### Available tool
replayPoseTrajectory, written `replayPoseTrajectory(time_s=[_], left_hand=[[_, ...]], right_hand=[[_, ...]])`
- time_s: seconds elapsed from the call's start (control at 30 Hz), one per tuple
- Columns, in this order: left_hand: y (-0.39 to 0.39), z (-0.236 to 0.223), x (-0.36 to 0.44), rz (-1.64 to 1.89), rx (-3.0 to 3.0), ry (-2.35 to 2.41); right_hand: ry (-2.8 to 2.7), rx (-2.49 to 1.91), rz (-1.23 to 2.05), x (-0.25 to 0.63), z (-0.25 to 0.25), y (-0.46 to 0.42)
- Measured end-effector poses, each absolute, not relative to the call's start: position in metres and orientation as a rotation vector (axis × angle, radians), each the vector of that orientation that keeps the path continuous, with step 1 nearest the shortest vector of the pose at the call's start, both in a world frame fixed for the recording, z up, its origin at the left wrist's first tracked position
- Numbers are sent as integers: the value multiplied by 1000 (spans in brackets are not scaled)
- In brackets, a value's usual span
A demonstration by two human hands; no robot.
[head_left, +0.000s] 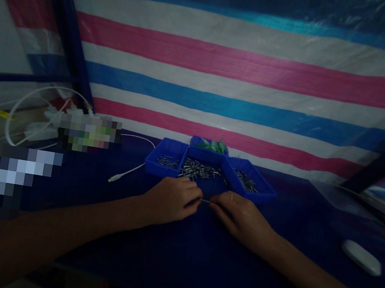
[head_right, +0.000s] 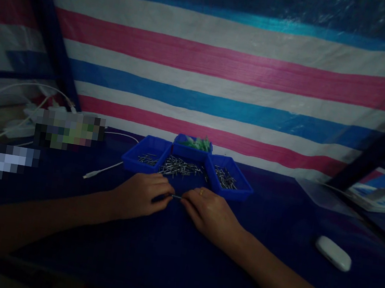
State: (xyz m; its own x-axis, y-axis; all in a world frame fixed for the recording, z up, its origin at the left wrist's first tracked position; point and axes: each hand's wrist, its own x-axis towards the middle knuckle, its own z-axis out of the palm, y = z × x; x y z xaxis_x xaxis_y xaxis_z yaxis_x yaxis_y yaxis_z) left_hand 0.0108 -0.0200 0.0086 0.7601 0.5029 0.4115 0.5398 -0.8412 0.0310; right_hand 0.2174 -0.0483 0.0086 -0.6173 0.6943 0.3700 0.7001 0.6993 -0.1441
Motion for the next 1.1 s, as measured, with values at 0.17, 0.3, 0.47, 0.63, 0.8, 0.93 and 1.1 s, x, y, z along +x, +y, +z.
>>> replayPoseTrajectory(time_s=[0.17, 0.3, 0.47, 0.63, 0.8, 0.93, 1.1], left_hand=[[-9, 31, -6, -538, -2467, -934], [8, 38, -20, -475, -2319, -1170], [21, 36, -28, -433, -2302, -1340], [22, 36, -28, -402, -2277, -1348], [11, 36, -20, -417, -2343, -1097], [-4, 28, -7, -353, -2564, -783], [-13, 12, 0, -287, -2618, -1019]], right_hand=[[-2532, -1088, -360, 224, 15, -41], [-2375, -1319, -652, 238, 21, -32], [-2377, -1508, -589, 247, 13, -27], [-2413, -1479, -510, 243, 10, -28], [-2438, -1394, -508, 241, 8, -28], [-2416, -1340, -505, 238, 6, -30], [-2448, -1087, -426, 230, 14, -39]])
